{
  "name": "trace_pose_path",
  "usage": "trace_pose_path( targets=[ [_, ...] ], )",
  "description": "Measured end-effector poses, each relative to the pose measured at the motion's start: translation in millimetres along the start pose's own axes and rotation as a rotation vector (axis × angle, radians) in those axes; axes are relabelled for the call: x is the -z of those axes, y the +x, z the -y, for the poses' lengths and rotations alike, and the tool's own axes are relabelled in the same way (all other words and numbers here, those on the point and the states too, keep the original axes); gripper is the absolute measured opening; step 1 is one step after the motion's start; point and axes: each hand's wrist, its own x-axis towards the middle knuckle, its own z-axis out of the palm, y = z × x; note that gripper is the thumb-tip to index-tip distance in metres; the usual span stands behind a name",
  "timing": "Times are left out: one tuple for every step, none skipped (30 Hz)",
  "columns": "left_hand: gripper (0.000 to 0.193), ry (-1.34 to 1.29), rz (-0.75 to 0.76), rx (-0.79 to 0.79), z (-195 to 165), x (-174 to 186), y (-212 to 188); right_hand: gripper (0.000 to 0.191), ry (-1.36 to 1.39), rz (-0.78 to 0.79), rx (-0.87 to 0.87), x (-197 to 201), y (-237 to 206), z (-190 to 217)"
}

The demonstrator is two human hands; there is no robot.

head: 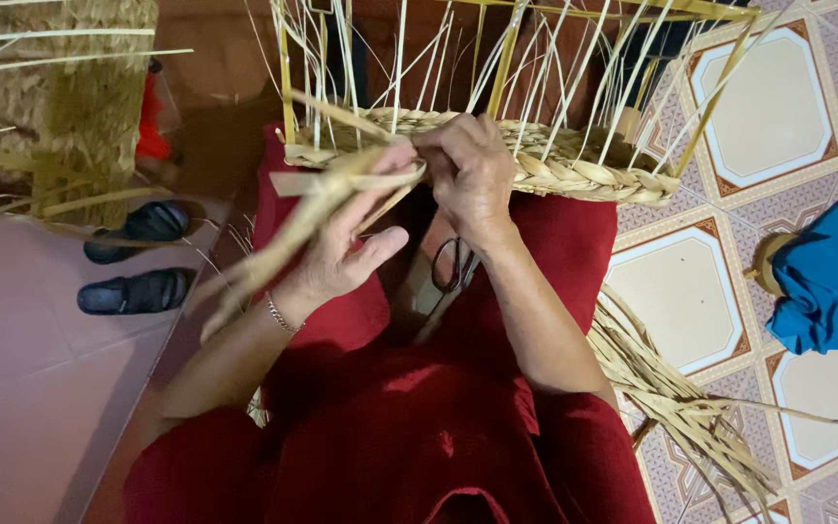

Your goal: The person weaves a basket by hand, interlacing dried palm strips through a vertical frame. They repeatedly pull and tuck the strips to form a tight pattern along the rim.

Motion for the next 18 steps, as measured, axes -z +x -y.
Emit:
trace_pose_path(
  targets=[
    [0.049,0.105,-0.048,-0.072,3,4,3,0.023,0.015,0.017,-0.013,-1,0,-1],
    [0.053,0.212,-0.096,-0.144,6,7,6,0.026,0.033,0.035,-0.026,-2,-1,-2],
    [0.049,0.556,-0.114,-0.169,9,14,10,0.029,0.052,0.051,-0.039,-3,-1,-2],
    [0.046,0.902,-0.131,-0.195,12,22,16,0.029,0.048,0.053,-0.028,-4,-1,-2],
    [0.042,1.248,-0.149,-0.217,13,27,19,0.028,0.043,0.054,-0.016,-3,-1,-2],
    [0.039,1.259,-0.137,-0.213,13,31,20,0.028,0.041,0.06,-0.009,-3,-1,-1],
    [0.036,1.269,-0.124,-0.21,14,35,22,0.025,0.052,0.065,0.011,-1,-1,-1],
    [0.032,1.28,-0.114,-0.21,14,37,22,0.023,0.062,0.067,0.033,2,-1,-2],
    [0.029,1.237,-0.121,-0.195,14,37,23,0.021,0.073,0.071,0.054,3,-1,-3],
    [0.026,1.193,-0.127,-0.18,13,37,22,0.014,0.053,0.072,0.083,4,-1,-4],
    [0.023,1.147,-0.132,-0.168,13,36,22,0.014,0.031,0.071,0.111,3,-2,-5],
    [0.019,1.152,-0.135,-0.186,13,35,21,0.02,0.006,0.069,0.14,2,-2,-7],
    [0.015,1.156,-0.14,-0.201,14,34,21,0.014,0.013,0.051,0.112,-1,-3,-8],
    [0.011,1.164,-0.145,-0.212,14,33,21,0.01,0.025,0.036,0.085,-5,-3,-10],
    [0.01,1.141,-0.144,-0.199,14,33,22,0.01,0.039,0.021,0.059,-9,-4,-11],
    [0.008,1.121,-0.145,-0.186,14,34,23,0.01,0.01,-0.003,0.06,-13,-5,-13],
    [0.007,1.1,-0.144,-0.172,13,34,24,0.01,-0.02,-0.028,0.059,-15,-6,-14],
    [0.009,1.115,-0.143,-0.194,12,35,24,0.01,-0.049,-0.054,0.056,-17,-7,-15]
  ],
)
